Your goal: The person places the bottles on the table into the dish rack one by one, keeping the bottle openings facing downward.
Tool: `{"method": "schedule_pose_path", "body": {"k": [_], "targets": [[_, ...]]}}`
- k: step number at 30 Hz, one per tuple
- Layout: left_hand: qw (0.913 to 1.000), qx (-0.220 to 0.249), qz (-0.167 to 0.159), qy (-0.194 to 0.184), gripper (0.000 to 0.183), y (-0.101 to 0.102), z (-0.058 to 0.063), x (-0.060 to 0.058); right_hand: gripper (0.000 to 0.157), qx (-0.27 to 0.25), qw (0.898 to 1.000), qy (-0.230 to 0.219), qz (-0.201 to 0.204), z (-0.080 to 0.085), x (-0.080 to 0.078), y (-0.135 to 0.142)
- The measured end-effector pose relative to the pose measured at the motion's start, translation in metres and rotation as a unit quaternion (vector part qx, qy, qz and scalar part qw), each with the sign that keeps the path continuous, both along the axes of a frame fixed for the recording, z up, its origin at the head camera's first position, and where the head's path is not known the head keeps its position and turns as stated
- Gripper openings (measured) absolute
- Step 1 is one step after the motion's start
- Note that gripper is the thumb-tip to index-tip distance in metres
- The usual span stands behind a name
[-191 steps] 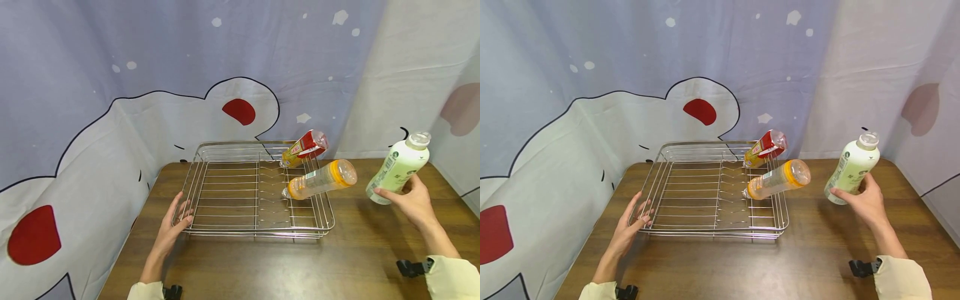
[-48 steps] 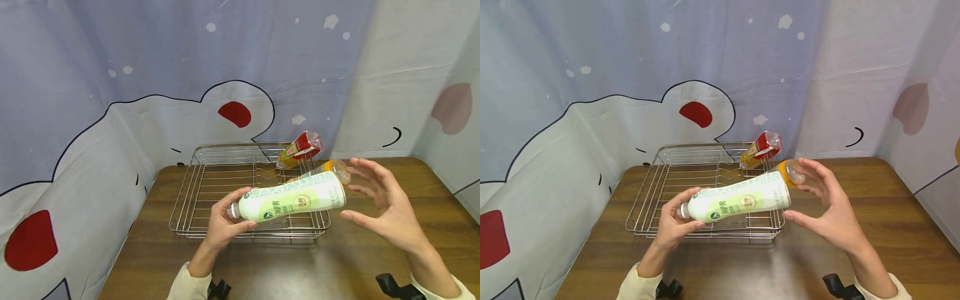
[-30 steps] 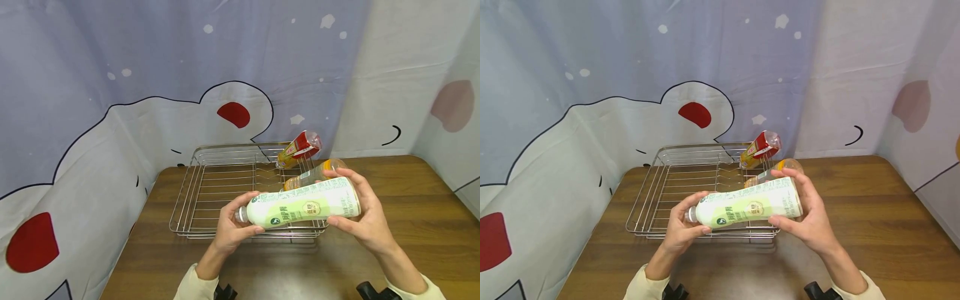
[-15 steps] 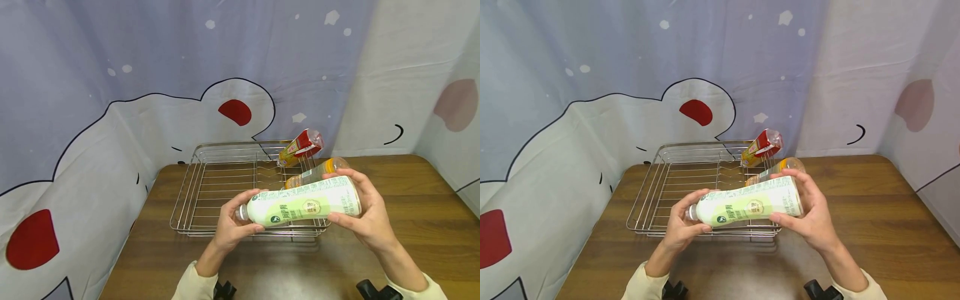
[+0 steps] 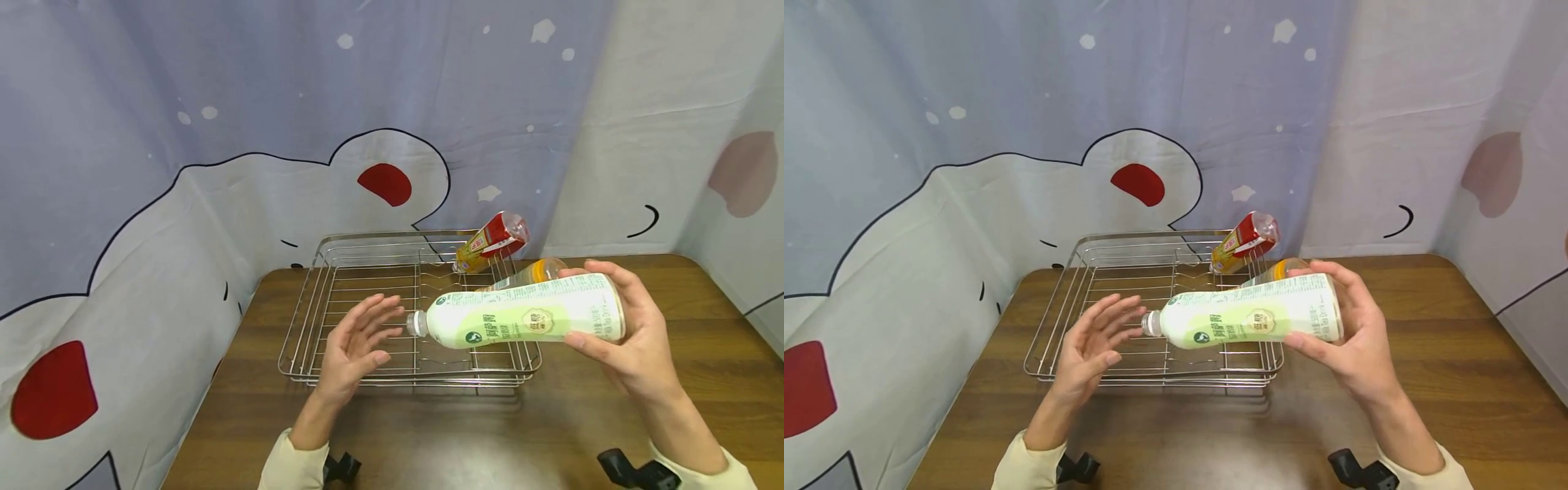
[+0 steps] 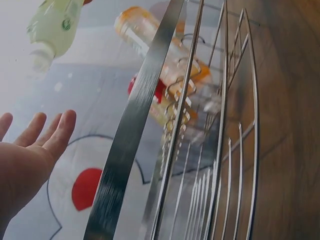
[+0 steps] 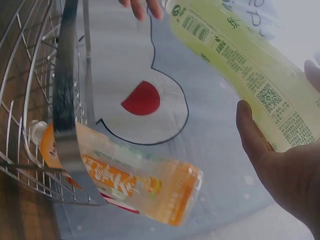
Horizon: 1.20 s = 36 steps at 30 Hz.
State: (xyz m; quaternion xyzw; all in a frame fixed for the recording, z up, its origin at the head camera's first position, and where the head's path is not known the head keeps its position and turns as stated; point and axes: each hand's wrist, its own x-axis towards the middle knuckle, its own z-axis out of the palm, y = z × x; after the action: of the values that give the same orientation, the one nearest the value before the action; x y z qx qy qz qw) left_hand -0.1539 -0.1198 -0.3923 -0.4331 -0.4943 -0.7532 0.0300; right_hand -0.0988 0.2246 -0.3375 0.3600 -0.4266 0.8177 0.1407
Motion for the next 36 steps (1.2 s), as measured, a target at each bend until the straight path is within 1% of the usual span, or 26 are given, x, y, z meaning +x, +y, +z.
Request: {"method": "schedule_pose_path", "body": {"k": [7, 14, 19, 22, 26, 28, 32, 36], "targets": [[0.9993, 0.014, 0.018, 0.029, 0.068, -0.021, 0.004, -0.005, 0.078, -0.037, 0.999, 0.007, 0.009, 0.007, 0.000, 0.012], [0.9987, 0.027, 0.029, 0.033, 0.065, -0.042, 0.008, -0.006, 0.078, -0.062, 0.998, 0.006, 0.011, 0.013, 0.001, 0.023], [0.9977, 0.030, 0.054, 0.029, 0.062, -0.062, 0.009, -0.007, 0.077, -0.072, 0.997, 0.010, 0.005, 0.016, 0.002, 0.031], [0.9958, 0.034, 0.082, 0.022, 0.060, -0.075, 0.008, -0.007, 0.077, -0.080, 0.997, 0.012, 0.001, 0.017, 0.003, 0.036], [0.9901, 0.038, 0.135, 0.008, 0.057, -0.091, 0.004, -0.006, 0.078, -0.092, 0.996, 0.007, -0.005, 0.015, 0.006, 0.044], [0.9859, 0.038, 0.163, -0.002, 0.057, -0.098, -0.001, -0.005, 0.078, -0.088, 0.996, 0.003, -0.015, 0.014, 0.008, 0.049], [0.9736, 0.023, 0.224, -0.038, 0.058, -0.107, -0.011, -0.004, 0.079, -0.084, 0.996, -0.005, -0.031, 0.009, 0.010, 0.058], [0.9659, 0.016, 0.249, -0.067, 0.060, -0.110, -0.021, -0.004, 0.078, -0.081, 0.996, -0.013, -0.034, 0.003, 0.011, 0.064]]}}
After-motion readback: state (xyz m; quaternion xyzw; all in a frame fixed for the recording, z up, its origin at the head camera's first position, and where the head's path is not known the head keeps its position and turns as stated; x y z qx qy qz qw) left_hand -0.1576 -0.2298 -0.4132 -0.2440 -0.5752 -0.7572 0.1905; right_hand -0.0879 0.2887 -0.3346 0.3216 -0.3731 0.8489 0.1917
